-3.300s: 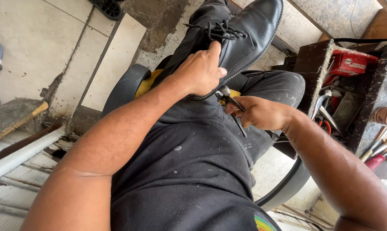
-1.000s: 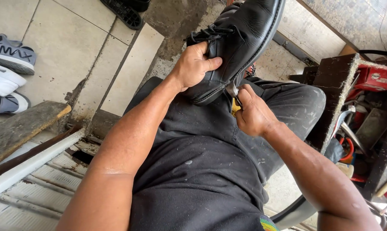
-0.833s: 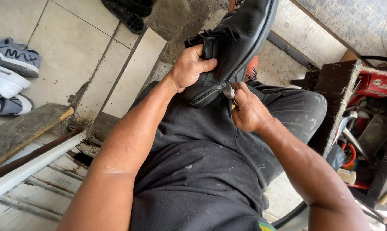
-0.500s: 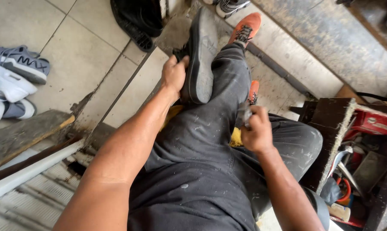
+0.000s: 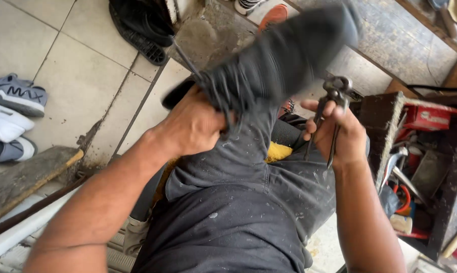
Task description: Repairing a black leather shoe by prying off the sole using pliers and a screwdriver
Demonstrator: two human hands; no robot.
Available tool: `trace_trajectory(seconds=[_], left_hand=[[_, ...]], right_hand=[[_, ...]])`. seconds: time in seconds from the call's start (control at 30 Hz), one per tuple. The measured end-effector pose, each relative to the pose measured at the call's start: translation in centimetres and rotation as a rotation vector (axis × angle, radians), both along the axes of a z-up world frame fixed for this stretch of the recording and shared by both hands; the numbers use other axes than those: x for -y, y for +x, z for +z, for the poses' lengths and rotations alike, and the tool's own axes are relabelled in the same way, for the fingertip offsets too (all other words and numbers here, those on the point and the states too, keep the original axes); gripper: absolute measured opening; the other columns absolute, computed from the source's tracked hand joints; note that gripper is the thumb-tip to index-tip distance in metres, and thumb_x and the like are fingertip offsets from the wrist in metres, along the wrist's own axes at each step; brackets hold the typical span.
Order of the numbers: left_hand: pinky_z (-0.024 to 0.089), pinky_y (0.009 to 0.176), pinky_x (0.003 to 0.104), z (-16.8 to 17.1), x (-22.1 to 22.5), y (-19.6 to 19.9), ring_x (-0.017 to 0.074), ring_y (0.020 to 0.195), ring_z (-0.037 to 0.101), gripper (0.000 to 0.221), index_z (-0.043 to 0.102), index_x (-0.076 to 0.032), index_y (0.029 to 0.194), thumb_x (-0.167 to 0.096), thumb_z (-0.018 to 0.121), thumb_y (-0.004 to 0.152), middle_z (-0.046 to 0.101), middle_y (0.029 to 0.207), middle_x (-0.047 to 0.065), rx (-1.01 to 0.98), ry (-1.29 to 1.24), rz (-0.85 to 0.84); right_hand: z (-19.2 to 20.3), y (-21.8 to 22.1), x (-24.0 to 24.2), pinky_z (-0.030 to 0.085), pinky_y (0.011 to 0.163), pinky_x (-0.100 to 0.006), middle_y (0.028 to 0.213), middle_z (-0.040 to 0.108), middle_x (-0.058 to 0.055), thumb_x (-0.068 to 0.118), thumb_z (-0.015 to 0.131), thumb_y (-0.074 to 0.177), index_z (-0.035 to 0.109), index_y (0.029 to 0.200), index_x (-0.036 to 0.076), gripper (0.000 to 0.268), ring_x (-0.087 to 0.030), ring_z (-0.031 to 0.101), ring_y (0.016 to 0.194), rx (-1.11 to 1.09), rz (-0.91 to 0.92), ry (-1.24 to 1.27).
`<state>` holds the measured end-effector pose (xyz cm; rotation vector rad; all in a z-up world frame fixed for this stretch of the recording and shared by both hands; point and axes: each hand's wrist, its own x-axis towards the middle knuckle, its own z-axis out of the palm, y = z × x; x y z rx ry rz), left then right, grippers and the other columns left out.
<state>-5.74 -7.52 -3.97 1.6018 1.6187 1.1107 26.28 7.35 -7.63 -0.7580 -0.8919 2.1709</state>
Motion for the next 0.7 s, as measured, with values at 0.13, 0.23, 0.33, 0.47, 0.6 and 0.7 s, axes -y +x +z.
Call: trace_trajectory(seconds=[0.13, 0.23, 0.33, 0.47, 0.6, 0.7], left_hand=[[0.045, 0.093, 0.046, -2.1, 1.9, -0.9, 0.0269, 0.082, 0.06, 0.033, 0.068, -0.02, 0.074, -0.024, 0.049, 0.101, 0.06, 0.077, 0.005, -0.731, 0.4, -0.12], [0.055, 0.076, 0.055, -3.2, 1.7, -0.2, 0.0436, 0.083, 0.072, 0.02, 0.07, 0.001, 0.071, -0.017, 0.071, 0.064, 0.071, 0.072, 0.018, -0.337, -0.245, -0.279], [0.056, 0.083, 0.048, -1.1, 0.6, -2.0, 0.0348, 0.096, 0.074, 0.059, 0.073, -0.006, 0.104, -0.028, 0.087, 0.051, 0.078, 0.097, 0.015, 0.099, -0.625, -0.27], [0.053, 0.1, 0.049, -0.3, 1.7, 0.9, 0.035, 0.108, 0.072, 0.076, 0.063, -0.003, 0.135, -0.031, 0.071, 0.065, 0.071, 0.124, 0.02, 1.097, -0.456, -0.173], [0.057, 0.076, 0.034, -2.1, -0.9, 2.7, 0.0223, 0.084, 0.076, 0.031, 0.075, -0.019, 0.096, -0.041, 0.087, 0.076, 0.077, 0.084, 0.001, 0.397, -0.551, 0.246], [0.057, 0.071, 0.034, -0.7, -2.5, 2.6, 0.0213, 0.083, 0.075, 0.022, 0.077, -0.021, 0.09, -0.035, 0.081, 0.072, 0.075, 0.08, 0.001, 0.283, -0.557, 0.183]], right_hand=[[4.1, -4.1, 2.8, 0.06, 0.062, -0.038, 0.125, 0.066, -0.036, 0.051, 0.046, 0.1, 0.055, 0.081, 0.011, 0.045, -0.032, 0.075, 0.075, -0.084, 0.232, -0.154], [-1.3, -3.7, 6.7, 0.05, 0.035, -0.024, 0.111, 0.074, -0.029, 0.004, 0.08, 0.074, 0.054, 0.084, 0.007, 0.028, -0.019, 0.064, 0.04, 0.185, 0.24, 0.03], [-7.7, -2.2, 7.7, 0.049, 0.045, -0.024, 0.075, 0.064, -0.017, 0.014, 0.081, 0.083, 0.059, 0.093, -0.004, 0.029, -0.017, 0.06, 0.05, 0.185, 0.293, 0.198], [-3.5, -3.0, 9.2, 0.057, 0.051, -0.027, 0.085, 0.069, -0.018, 0.012, 0.085, 0.082, 0.061, 0.102, -0.004, 0.036, -0.018, 0.066, 0.056, 0.24, 0.291, 0.28], [-2.0, -2.0, 8.7, 0.056, 0.06, -0.029, 0.078, 0.062, -0.013, 0.006, 0.077, 0.09, 0.065, 0.093, -0.004, 0.016, -0.017, 0.065, 0.062, 0.28, 0.282, 0.414], [1.1, -0.8, 6.5, 0.055, 0.069, -0.029, 0.08, 0.068, -0.011, -0.006, 0.074, 0.086, 0.07, 0.098, -0.001, 0.014, -0.017, 0.066, 0.069, 0.454, 0.304, 0.519]])
